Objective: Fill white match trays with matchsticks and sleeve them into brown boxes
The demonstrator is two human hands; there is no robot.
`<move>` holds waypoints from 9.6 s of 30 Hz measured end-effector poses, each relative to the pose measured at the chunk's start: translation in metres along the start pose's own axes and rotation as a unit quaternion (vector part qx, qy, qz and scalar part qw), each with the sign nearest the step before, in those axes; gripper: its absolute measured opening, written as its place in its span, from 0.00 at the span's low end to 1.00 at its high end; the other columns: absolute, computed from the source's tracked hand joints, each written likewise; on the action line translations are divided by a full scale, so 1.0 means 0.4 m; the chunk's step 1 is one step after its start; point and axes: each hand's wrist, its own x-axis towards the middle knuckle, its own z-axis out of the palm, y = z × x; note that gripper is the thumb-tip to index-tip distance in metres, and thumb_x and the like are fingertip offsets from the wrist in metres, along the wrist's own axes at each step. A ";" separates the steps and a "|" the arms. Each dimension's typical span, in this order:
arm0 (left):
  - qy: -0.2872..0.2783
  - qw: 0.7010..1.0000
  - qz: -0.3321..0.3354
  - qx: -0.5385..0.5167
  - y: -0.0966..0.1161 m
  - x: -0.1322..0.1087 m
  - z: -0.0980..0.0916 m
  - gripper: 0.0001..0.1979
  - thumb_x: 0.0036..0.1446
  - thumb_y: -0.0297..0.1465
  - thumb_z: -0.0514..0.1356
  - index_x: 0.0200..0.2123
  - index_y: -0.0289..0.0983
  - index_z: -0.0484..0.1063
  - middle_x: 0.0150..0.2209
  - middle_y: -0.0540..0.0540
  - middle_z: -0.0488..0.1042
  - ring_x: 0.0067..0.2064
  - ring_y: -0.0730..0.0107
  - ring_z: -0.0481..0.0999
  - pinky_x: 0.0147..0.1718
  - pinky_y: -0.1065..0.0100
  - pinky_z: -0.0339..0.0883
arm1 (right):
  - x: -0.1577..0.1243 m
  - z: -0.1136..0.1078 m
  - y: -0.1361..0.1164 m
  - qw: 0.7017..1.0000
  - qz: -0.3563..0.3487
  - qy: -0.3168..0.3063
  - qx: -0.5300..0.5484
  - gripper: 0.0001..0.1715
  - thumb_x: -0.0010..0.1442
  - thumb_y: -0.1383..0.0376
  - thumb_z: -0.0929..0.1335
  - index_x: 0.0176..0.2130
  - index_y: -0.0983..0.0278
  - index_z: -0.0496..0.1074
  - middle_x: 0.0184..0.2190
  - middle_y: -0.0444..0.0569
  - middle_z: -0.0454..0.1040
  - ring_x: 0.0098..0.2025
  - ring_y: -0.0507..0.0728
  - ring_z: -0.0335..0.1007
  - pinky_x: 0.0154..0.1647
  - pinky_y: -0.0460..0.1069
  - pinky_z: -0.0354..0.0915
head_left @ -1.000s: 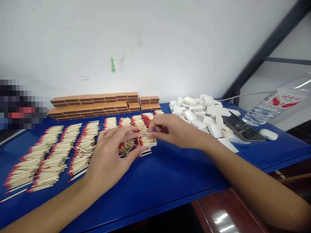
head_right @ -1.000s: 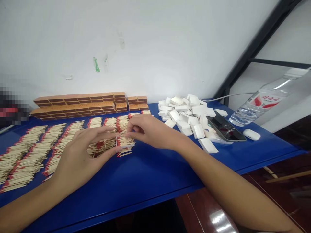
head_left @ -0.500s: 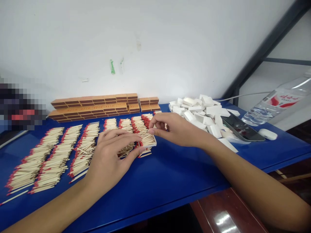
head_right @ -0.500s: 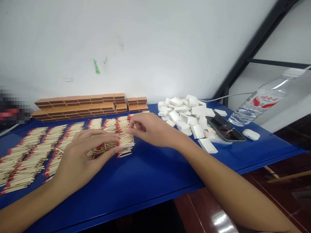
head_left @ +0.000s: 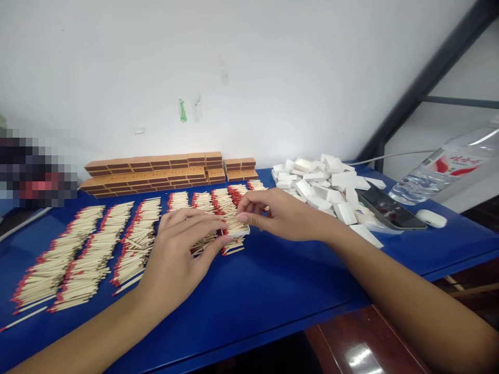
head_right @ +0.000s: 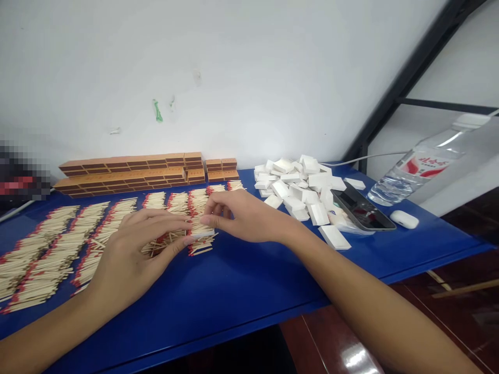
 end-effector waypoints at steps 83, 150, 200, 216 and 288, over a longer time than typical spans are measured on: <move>0.119 0.980 -0.161 0.008 -0.107 0.041 -0.012 0.12 0.60 0.41 0.69 0.44 0.44 0.78 0.45 0.52 0.83 0.47 0.60 0.83 0.49 0.61 0.71 | 0.102 0.033 0.091 0.945 0.126 0.078 0.291 0.26 0.65 0.45 0.70 0.30 0.62 0.67 0.20 0.40 0.69 0.19 0.47 0.59 0.17 0.43 0.54; 0.086 0.995 -0.050 0.007 -0.080 0.018 0.007 0.07 0.66 0.31 0.62 0.46 0.42 0.75 0.37 0.50 0.83 0.46 0.59 0.80 0.51 0.57 0.70 | 0.180 -0.063 0.312 0.910 0.233 0.209 -0.273 0.20 0.63 0.56 0.74 0.50 0.65 0.79 0.41 0.56 0.85 0.47 0.64 0.80 0.48 0.55 0.67; 0.110 0.993 0.043 0.029 -0.077 0.009 0.013 0.09 0.64 0.25 0.62 0.48 0.39 0.72 0.35 0.48 0.81 0.42 0.59 0.76 0.45 0.55 0.67 | 0.430 0.033 0.028 0.852 -0.114 0.172 -0.482 0.17 0.65 0.64 0.69 0.51 0.67 0.68 0.49 0.59 0.72 0.50 0.65 0.64 0.45 0.55 0.58; 0.111 0.991 0.067 0.022 -0.058 0.006 0.014 0.08 0.64 0.24 0.61 0.46 0.38 0.72 0.35 0.48 0.81 0.41 0.60 0.76 0.45 0.55 0.67 | 0.487 0.121 0.019 0.862 -0.082 0.129 -0.483 0.27 0.65 0.53 0.73 0.54 0.70 0.70 0.50 0.61 0.72 0.49 0.64 0.65 0.45 0.54 0.59; 0.045 0.998 0.053 0.002 -0.041 0.019 -0.008 0.13 0.63 0.33 0.68 0.50 0.41 0.76 0.43 0.45 0.81 0.45 0.58 0.77 0.47 0.56 0.71 | 0.016 0.005 -0.052 0.993 -0.090 -0.003 -0.077 0.06 0.65 0.69 0.71 0.43 0.61 0.76 0.37 0.45 0.76 0.35 0.53 0.70 0.36 0.48 0.64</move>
